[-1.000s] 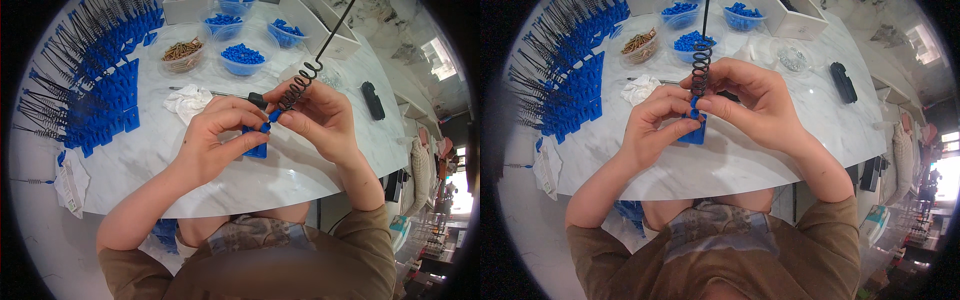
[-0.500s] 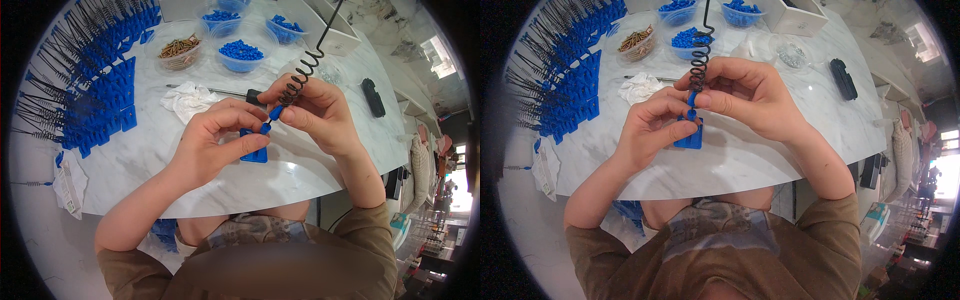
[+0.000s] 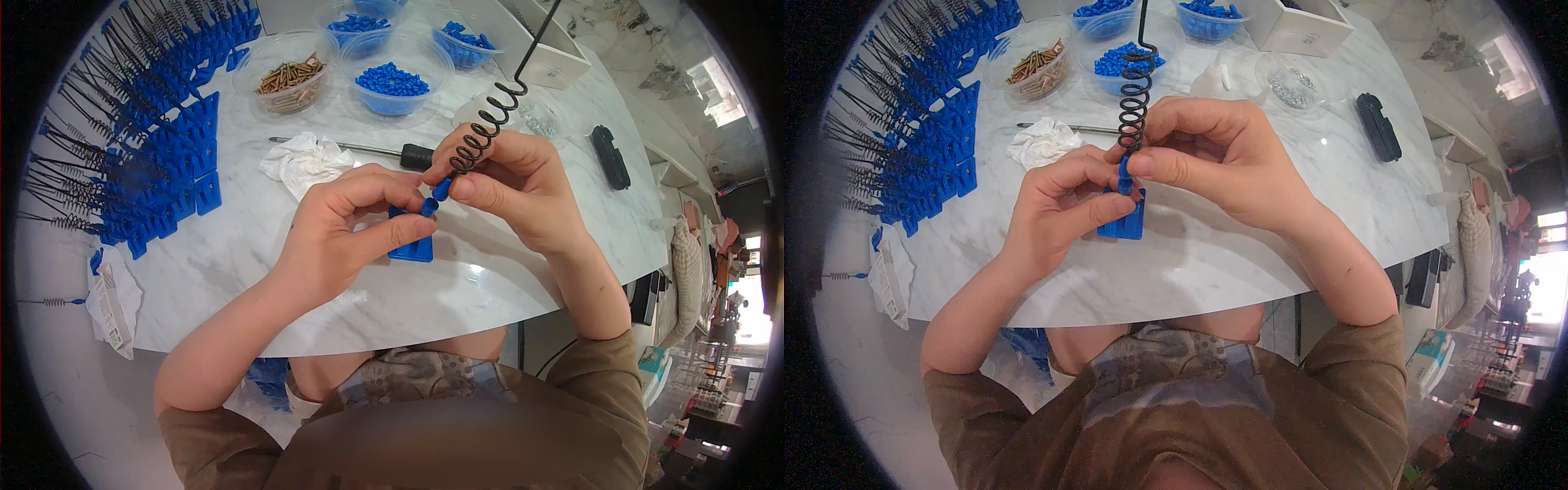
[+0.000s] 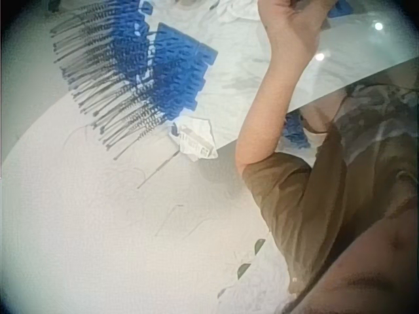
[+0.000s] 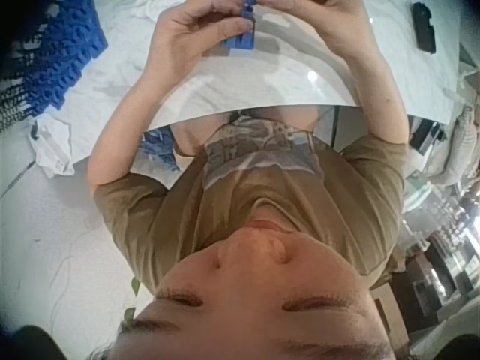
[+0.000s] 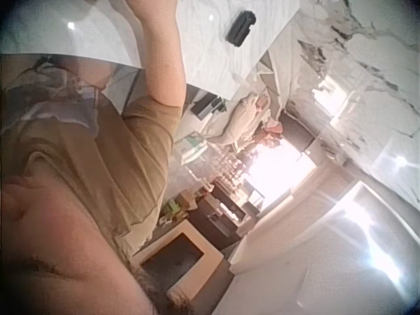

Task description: The person assembles small blue plastic components with metal springs and applies adhesive using a glue bottle.

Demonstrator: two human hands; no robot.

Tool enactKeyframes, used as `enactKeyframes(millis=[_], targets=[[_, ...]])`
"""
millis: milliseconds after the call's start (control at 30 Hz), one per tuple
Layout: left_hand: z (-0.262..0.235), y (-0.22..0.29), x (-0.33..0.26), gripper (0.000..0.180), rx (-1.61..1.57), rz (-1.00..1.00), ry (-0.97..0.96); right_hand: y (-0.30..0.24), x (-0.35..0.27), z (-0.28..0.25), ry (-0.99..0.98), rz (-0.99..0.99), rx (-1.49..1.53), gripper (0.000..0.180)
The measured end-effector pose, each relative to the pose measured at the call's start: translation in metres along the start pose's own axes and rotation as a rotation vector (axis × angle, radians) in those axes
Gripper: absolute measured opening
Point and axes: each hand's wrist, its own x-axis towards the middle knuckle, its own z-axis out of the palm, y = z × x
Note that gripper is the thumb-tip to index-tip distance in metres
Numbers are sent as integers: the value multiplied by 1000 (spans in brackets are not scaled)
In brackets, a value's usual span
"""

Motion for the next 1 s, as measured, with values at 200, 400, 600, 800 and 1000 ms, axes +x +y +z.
enactKeyframes(millis=[200, 400, 600, 800, 1000], targets=[[1, 5, -2, 14, -52, -116, 5, -3, 0, 3, 40, 0, -50, 16], [4, 4, -1, 13, -82, -83, 1, -2, -1, 3, 37, -30, -87, 17], [1, 5, -1, 11, -21, -85, -11, -3, -3, 2, 41, 1, -89, 18], [3, 5, -1, 12, -29, -55, -13, -5, -3, 6, 62, 17, -42, 18], [2, 2, -2, 13, -40, -47, -12, 1, -1, 0, 0, -39, -36, 18]])
